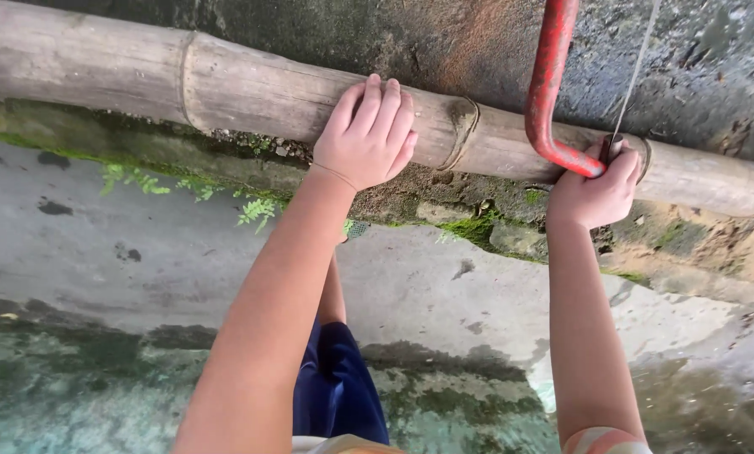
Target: A person uses a red hacksaw to cut through a piece of bamboo lying on a concrete surface.
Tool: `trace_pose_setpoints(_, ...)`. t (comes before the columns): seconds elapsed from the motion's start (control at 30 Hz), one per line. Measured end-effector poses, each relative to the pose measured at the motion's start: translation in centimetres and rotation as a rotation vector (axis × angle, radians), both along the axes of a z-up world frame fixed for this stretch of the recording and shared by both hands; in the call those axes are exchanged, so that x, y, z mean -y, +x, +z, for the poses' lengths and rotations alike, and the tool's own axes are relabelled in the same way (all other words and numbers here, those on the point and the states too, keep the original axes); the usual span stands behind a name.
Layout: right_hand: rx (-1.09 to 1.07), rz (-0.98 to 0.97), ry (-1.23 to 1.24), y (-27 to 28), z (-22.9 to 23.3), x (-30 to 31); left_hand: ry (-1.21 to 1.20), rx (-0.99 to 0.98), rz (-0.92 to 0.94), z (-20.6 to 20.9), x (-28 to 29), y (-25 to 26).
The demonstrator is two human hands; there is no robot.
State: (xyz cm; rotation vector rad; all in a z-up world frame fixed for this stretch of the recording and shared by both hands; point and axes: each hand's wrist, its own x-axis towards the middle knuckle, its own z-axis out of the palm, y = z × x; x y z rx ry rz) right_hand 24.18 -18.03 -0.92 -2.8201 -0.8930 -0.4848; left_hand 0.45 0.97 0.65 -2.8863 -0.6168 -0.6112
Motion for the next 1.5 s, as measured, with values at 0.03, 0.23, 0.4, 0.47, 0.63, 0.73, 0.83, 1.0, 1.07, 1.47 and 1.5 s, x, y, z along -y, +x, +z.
trace_pose_setpoints(0.03,-0.013,0.015,0.043,-0.1,0.1,-0.2,-0.015,-0.015,0.029,0.1,0.1,0.1)
trace_pose_setpoints(0.23,-0.022,0.069,0.089,0.1,-0.4,0.3,-0.127,-0.11,-0.02,1.2,-0.3,0.3)
trace_pose_setpoints(0.4,0.033,0.09,0.105,0.2,-0.6,0.2,-0.336,-0.744,-0.346,2.6,-4.2,2.0)
trace_pose_setpoints(0.47,0.05,0.099,0.091,0.2,-0.8,0.1,-0.57,-0.989,-0.296,3.2,-5.7,3.7)
trace_pose_setpoints(0.63,0.083,0.136,0.124,0.0,-0.7,0.0,-0.492,-0.927,-0.3,2.6,-4.7,2.9)
trace_pose_setpoints(0.73,0.083,0.135,0.143,-0.3,-0.4,0.2,-0.337,-0.762,-0.3,1.6,-3.9,1.9)
trace_pose_setpoints(0.83,0.048,0.142,0.143,-0.2,-0.2,0.1,-0.26,-0.678,-0.286,1.3,-3.6,1.4)
trace_pose_setpoints(1.0,-0.009,0.112,-0.002,-0.2,0.5,0.5,-0.2,-0.631,-0.305,1.1,-3.6,1.3)
trace_pose_setpoints(1.07,-0.088,0.09,-0.097,-0.2,0.9,0.7,-0.189,-0.646,-0.303,1.2,-3.6,1.3)
trace_pose_setpoints(1.47,-0.262,0.102,0.047,-1.7,3.3,0.2,-0.091,-0.299,-0.288,0.1,-2.6,0.5)
trace_pose_setpoints(1.5,-0.261,0.103,0.047,-2.0,3.7,0.2,-0.091,-0.298,-0.287,0.0,-2.3,0.3)
